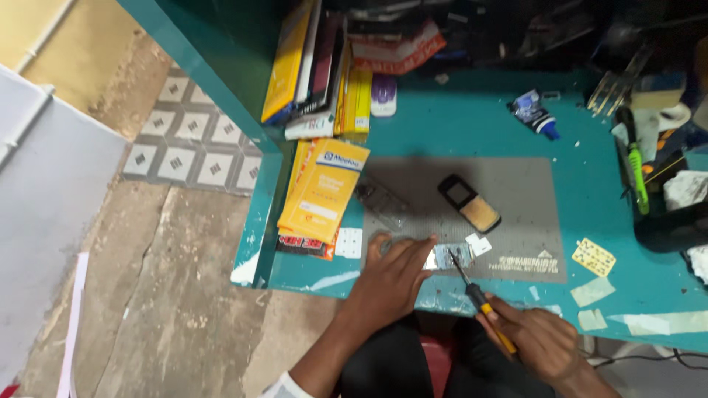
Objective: The person uses a soldering iron to work on a small circuit board placed on a workbench. They hold the board steady with one hand while applying the soldering iron with the other, focusing on specific points on the board.
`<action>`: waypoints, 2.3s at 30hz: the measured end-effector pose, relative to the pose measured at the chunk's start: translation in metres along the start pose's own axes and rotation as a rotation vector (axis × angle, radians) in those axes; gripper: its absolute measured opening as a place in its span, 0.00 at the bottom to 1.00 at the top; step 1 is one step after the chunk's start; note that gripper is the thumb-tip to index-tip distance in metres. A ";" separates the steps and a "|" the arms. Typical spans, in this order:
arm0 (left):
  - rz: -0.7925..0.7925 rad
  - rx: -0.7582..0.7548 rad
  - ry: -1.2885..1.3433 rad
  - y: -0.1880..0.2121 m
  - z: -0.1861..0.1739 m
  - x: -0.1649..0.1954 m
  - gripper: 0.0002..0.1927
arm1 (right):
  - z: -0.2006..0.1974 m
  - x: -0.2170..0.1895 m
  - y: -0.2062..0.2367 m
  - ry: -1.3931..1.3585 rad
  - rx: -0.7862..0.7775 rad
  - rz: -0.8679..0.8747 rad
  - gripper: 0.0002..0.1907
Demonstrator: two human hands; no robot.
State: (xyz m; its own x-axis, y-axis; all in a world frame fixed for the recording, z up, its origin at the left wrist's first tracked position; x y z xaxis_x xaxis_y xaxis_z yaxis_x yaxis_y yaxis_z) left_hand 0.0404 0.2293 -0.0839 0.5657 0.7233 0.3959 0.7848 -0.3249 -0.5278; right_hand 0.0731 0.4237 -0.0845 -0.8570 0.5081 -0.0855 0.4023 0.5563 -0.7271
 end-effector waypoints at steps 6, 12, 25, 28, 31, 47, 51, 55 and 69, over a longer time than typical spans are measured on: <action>0.002 0.013 -0.010 0.004 0.012 0.001 0.27 | 0.001 0.003 0.010 0.024 -0.015 -0.004 0.11; -0.004 0.007 -0.010 0.003 0.011 0.003 0.27 | 0.007 0.010 0.018 -0.033 -0.042 0.061 0.11; 0.009 0.026 0.000 0.004 0.006 0.007 0.28 | -0.004 -0.001 0.005 -0.017 0.004 0.016 0.11; -0.017 -0.011 0.011 0.004 0.013 0.001 0.27 | 0.000 0.002 0.007 -0.006 0.000 0.017 0.10; -0.014 -0.021 -0.010 0.004 0.022 -0.005 0.27 | 0.008 0.007 0.011 0.020 -0.023 -0.003 0.11; -0.041 -0.038 0.014 0.004 0.055 -0.025 0.28 | 0.033 0.030 0.032 -0.003 -0.101 0.012 0.15; -0.034 -0.040 -0.002 0.002 0.060 -0.031 0.29 | 0.036 0.035 0.035 -0.042 -0.094 0.013 0.15; -0.035 -0.050 -0.009 0.002 0.062 -0.034 0.29 | 0.042 0.038 0.036 -0.036 -0.108 0.017 0.16; -0.051 -0.068 -0.016 0.003 0.072 -0.047 0.29 | 0.054 0.045 0.043 -0.021 -0.150 0.021 0.17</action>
State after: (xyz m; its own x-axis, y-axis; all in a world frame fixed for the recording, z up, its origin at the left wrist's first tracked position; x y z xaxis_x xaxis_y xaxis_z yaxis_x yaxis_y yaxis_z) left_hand -0.0023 0.2384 -0.1586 0.5206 0.7498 0.4084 0.8282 -0.3271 -0.4551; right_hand 0.0341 0.4348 -0.1561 -0.8541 0.5074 -0.1147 0.4621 0.6389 -0.6151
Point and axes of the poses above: each hand's wrist, its own y-axis away from the middle knuckle, its own z-axis out of the palm, x = y × z, the point moved 9 cm from there along -y, towards the middle knuckle, and after that the axes turned 1 degree about x, right-handed, at the moved point
